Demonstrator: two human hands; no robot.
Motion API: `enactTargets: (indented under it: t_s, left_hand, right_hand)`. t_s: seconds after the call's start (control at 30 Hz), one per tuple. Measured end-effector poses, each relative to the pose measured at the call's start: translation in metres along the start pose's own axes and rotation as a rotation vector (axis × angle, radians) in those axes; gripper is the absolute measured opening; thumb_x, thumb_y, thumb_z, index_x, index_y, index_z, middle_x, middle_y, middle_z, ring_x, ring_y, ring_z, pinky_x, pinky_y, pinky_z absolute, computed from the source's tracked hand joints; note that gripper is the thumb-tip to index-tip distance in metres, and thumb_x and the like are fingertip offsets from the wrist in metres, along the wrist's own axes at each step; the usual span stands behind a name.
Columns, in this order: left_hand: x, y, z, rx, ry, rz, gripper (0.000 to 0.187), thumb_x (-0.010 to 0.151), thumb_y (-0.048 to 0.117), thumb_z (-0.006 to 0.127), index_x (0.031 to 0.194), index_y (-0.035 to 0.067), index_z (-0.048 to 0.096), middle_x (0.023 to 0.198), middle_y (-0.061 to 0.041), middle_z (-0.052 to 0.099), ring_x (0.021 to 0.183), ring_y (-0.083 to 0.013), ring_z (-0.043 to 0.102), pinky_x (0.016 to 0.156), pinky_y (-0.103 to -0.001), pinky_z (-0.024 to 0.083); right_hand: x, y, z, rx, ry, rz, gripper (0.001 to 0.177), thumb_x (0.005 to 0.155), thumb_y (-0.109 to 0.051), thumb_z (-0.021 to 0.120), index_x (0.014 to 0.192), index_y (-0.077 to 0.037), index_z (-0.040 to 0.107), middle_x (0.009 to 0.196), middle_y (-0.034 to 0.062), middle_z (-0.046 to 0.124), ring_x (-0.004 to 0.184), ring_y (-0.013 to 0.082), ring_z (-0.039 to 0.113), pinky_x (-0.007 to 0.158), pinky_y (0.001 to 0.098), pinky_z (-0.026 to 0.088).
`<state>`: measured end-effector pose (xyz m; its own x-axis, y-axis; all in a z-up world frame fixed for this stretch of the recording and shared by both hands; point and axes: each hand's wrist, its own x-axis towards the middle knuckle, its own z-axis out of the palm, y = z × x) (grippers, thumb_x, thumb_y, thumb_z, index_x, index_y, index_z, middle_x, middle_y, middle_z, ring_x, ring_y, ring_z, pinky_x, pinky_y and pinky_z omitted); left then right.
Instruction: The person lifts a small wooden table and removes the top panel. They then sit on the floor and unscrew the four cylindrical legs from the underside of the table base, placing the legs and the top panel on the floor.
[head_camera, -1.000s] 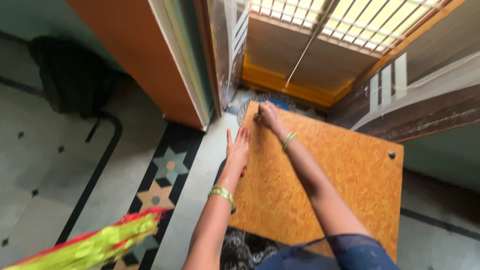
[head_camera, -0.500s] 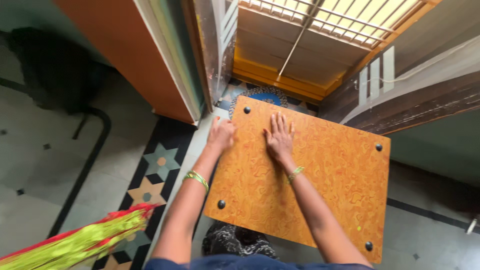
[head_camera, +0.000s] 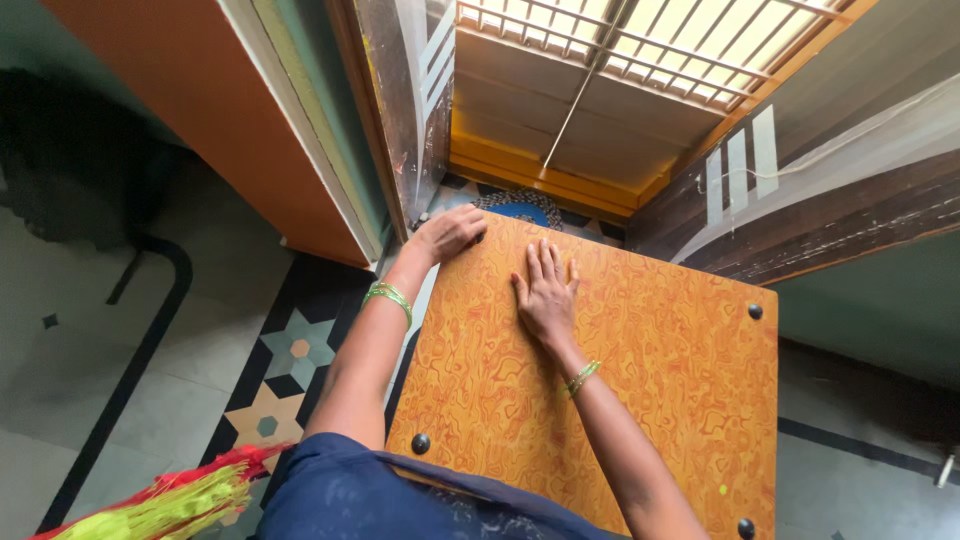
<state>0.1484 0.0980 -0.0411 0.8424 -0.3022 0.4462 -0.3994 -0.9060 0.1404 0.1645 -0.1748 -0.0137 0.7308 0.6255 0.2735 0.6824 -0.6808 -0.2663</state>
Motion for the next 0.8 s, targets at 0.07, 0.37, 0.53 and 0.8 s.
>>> enactTargets:
  t_s: [0.07, 0.37, 0.53, 0.8]
  left_hand:
    - [0.004, -0.001, -0.001, 0.095, 0.01, 0.074, 0.008, 0.089, 0.012, 0.061, 0.096, 0.01, 0.057, 0.099, -0.006, 0.06, 0.104, -0.0244, 0.061, 0.09, -0.035, 0.052]
    - [0.005, 0.004, 0.007, 0.415, -0.104, 0.187, 0.011, 0.093, 0.019, 0.053, 0.103, 0.02, 0.058, 0.098, -0.001, 0.06, 0.102, -0.0187, 0.058, 0.088, -0.035, 0.045]
    - [0.006, -0.005, 0.023, 0.473, -0.239, 0.095, 0.009, 0.089, 0.025, 0.059, 0.094, 0.018, 0.058, 0.091, -0.004, 0.064, 0.092, -0.0202, 0.062, 0.08, -0.035, 0.046]
    - [0.017, -0.016, 0.066, 0.39, -0.368, -0.142, 0.007, 0.091, 0.024, 0.062, 0.092, 0.018, 0.06, 0.081, -0.007, 0.067, 0.078, -0.0244, 0.068, 0.069, -0.04, 0.049]
  right_hand:
    - [0.003, 0.002, 0.0, -0.01, 0.008, -0.009, 0.063, 0.104, -0.047, 0.047, 0.153, -0.009, 0.045, 0.164, 0.0122, 0.037, 0.153, 0.0265, 0.031, 0.124, 0.0533, 0.013]
    - [0.002, 0.003, 0.004, -0.032, 0.007, -0.007, 0.063, 0.104, -0.047, 0.047, 0.154, -0.008, 0.045, 0.164, 0.0128, 0.036, 0.153, 0.0266, 0.03, 0.124, 0.0535, 0.012]
    - [-0.001, 0.004, 0.006, -0.017, 0.014, -0.018, 0.063, 0.104, -0.046, 0.048, 0.153, -0.008, 0.045, 0.163, 0.0137, 0.037, 0.152, 0.0273, 0.031, 0.123, 0.0543, 0.013]
    - [0.004, 0.004, 0.005, -0.035, 0.03, -0.018, 0.062, 0.103, -0.045, 0.049, 0.152, -0.008, 0.047, 0.163, 0.0137, 0.039, 0.152, 0.028, 0.032, 0.123, 0.0537, 0.013]
